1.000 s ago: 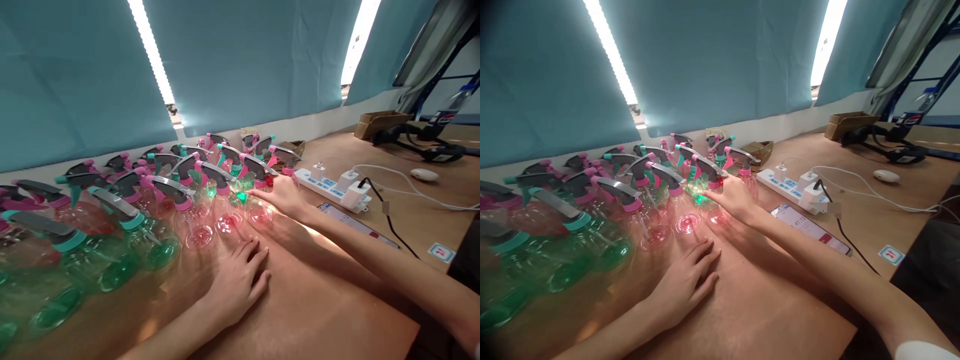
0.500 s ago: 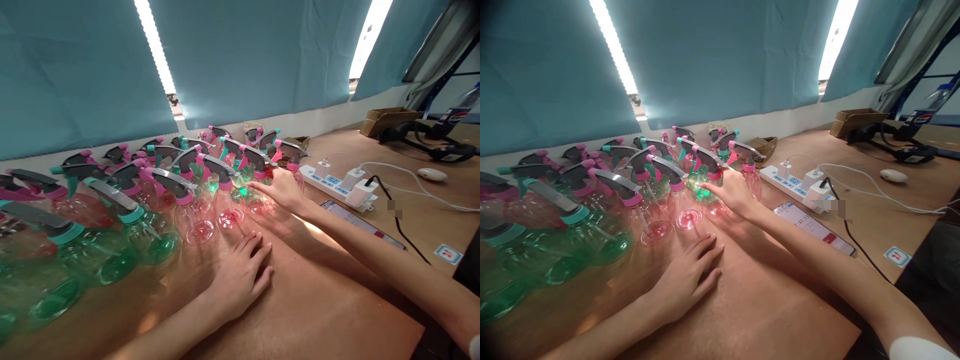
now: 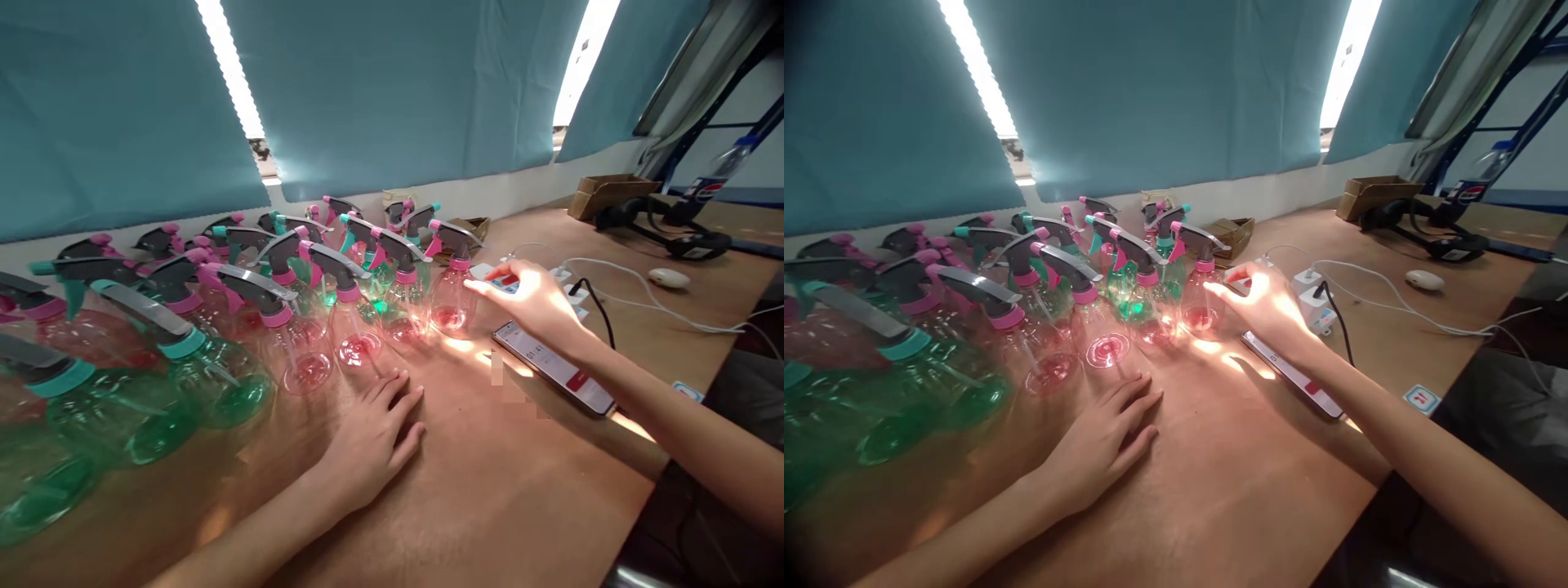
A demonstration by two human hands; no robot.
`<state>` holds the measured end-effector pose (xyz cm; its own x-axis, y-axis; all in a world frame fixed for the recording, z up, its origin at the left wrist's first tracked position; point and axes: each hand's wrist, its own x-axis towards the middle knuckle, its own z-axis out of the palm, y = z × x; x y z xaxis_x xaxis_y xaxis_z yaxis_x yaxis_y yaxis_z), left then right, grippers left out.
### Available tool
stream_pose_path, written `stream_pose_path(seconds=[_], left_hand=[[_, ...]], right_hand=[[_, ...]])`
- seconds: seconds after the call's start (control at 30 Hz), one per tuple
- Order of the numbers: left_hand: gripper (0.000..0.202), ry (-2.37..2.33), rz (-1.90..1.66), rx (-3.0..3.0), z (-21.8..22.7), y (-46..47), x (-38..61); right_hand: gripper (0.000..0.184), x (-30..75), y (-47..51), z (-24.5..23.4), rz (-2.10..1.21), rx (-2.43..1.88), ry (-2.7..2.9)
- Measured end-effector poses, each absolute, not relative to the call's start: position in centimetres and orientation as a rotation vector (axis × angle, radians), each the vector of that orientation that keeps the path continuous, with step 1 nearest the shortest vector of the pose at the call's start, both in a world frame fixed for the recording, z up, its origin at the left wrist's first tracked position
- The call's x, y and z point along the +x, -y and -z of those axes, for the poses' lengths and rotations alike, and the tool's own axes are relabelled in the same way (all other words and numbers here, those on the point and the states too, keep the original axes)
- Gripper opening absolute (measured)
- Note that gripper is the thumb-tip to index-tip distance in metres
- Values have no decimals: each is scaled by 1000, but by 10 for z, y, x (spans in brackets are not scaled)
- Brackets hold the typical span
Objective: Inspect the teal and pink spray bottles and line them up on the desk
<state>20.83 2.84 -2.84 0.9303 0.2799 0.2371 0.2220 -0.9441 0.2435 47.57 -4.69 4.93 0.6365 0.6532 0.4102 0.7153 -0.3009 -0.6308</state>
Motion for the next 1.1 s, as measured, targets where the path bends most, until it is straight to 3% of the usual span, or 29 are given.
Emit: stream_pose_path(seconds=[0.13,0.23,0.4,0.57,0.73,0.83,0.93,1.1], left_hand=[[38,-398,-411,2883,27,-27,209],[38,-403,-409,2887,26,-27,209],[38,-398,-391,2880,20,-27,209],[37,-393,-392,2847,16,-28,209],[35,-395,-419,2786,14,-28,210],[35,-422,-457,2724,13,-27,209],[51,-469,-520,2648,16,-22,207],[91,-434,-639,2437,20,-5,202]], right_hand=[[68,500,26,-38,-34,-2033,1136],[76,503,11,-33,-108,-1940,1277],[56,497,5,-33,-135,-1928,1341],[53,498,11,-35,-77,-1976,1334],[34,479,38,-40,-11,-2013,1408],[39,456,63,-41,30,-2000,1479],[57,429,85,-39,83,-1957,1524],[55,377,107,-41,-27,-1765,1656]])
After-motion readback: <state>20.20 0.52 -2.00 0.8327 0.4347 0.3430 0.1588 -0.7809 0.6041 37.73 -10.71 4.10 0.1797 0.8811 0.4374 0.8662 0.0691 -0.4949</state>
